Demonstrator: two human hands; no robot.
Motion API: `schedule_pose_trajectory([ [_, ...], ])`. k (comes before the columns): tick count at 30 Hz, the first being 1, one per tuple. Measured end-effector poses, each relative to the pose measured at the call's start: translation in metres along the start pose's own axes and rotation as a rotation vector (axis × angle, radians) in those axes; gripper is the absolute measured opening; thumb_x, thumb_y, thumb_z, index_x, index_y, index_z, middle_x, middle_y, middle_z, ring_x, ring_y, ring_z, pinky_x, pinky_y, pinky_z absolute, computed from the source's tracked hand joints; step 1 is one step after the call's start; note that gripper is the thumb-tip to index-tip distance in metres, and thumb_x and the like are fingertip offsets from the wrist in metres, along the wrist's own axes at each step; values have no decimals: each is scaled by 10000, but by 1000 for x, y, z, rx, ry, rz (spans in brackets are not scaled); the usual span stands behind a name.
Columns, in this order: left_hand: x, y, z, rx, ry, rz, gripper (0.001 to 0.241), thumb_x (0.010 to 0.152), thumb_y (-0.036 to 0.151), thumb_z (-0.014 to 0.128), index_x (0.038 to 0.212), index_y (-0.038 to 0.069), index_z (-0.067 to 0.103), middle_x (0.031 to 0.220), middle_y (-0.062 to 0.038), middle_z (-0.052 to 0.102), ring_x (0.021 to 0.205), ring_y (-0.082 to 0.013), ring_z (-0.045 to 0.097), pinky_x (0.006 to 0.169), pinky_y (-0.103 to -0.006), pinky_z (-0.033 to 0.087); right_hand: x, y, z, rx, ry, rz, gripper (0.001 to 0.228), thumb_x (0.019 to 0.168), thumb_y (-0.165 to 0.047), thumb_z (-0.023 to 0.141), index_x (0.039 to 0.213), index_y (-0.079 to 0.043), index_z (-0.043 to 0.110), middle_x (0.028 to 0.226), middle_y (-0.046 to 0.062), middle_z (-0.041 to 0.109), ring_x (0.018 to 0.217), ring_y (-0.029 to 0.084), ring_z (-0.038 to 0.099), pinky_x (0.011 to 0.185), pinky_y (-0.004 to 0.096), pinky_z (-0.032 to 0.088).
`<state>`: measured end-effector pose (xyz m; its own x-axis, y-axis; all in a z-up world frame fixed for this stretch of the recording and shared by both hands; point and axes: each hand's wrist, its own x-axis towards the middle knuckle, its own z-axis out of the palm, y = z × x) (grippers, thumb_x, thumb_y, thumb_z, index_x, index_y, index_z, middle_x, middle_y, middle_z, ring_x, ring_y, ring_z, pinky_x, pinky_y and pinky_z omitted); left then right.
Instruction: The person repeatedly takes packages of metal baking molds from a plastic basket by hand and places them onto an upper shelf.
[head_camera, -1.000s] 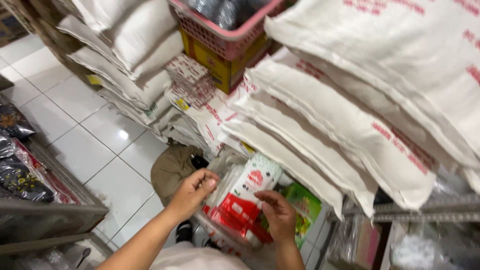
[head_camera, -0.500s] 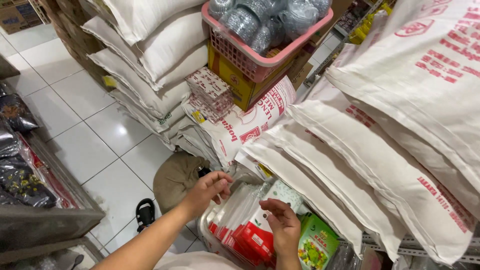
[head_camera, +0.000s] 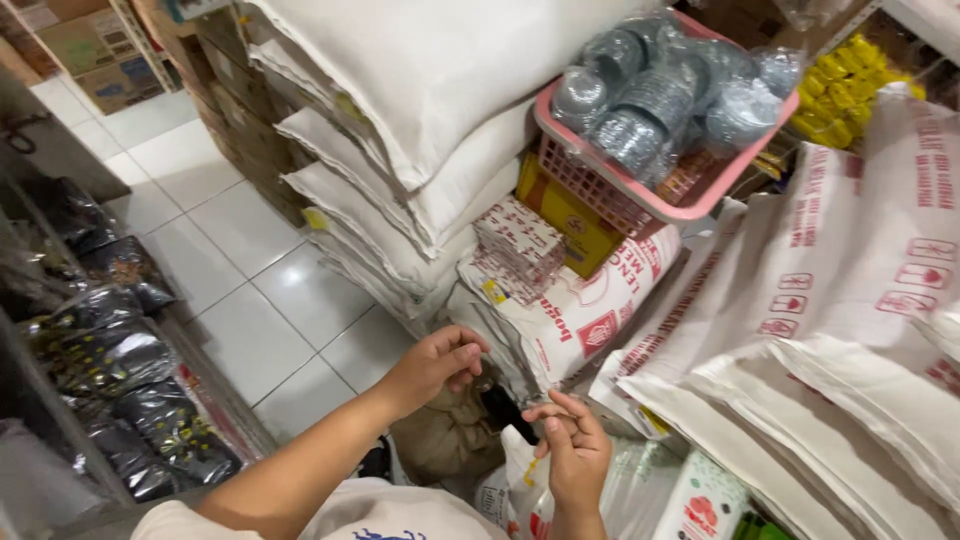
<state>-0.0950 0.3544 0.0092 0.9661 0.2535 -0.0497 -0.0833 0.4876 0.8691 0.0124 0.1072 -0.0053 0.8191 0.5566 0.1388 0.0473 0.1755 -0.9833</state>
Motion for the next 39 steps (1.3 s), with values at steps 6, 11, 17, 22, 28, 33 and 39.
schedule_pose_trajectory([
  [6,-21,11,-23,47,37,-57,278,1004,279,630,1184,68,646,920,5,650,809,-72,579,721,-233,481,9,3,30,-100,21,69,230,947,-35,639,1164,20,692,901,140,779,620,61,587,465,193,373],
  [11,-37,10,-45,90,127,-2,273,998,275,624,1183,76,647,935,18,640,816,-69,571,733,-234,483,15,7,36,-61,-46,0,206,974,-16,631,1166,17,699,899,114,769,639,44,586,494,188,393],
  [17,-45,9,-38,166,205,-25,269,980,268,620,1165,75,650,936,13,655,855,-84,603,744,-257,506,25,2,26,-42,-112,-89,227,974,53,621,1179,27,715,823,44,656,809,94,642,671,227,493],
  [22,-28,4,-18,251,222,-50,266,976,266,633,1161,76,663,936,9,662,880,-90,612,767,-265,507,31,-8,3,-101,-82,-45,285,911,73,625,1177,8,701,981,56,711,913,115,648,832,253,526],
  [28,27,28,5,546,166,-28,304,950,267,681,1173,60,696,945,-18,663,858,-111,594,767,-268,506,51,-20,-19,-148,-9,2,283,926,40,644,1199,7,708,1078,54,687,968,112,624,870,255,507],
  [33,115,80,14,723,-17,181,332,941,260,677,1195,47,676,1087,-33,719,954,-130,682,857,-287,545,117,-42,-23,-270,41,-119,264,919,10,664,1180,5,702,1164,64,645,1052,123,629,948,265,509],
  [39,264,152,11,840,-144,427,371,974,269,671,1245,15,655,1198,-125,678,1084,-198,681,947,-339,545,242,-71,-2,-442,105,-337,298,960,-48,673,1258,-39,669,1256,79,639,1169,165,628,1014,300,516],
])
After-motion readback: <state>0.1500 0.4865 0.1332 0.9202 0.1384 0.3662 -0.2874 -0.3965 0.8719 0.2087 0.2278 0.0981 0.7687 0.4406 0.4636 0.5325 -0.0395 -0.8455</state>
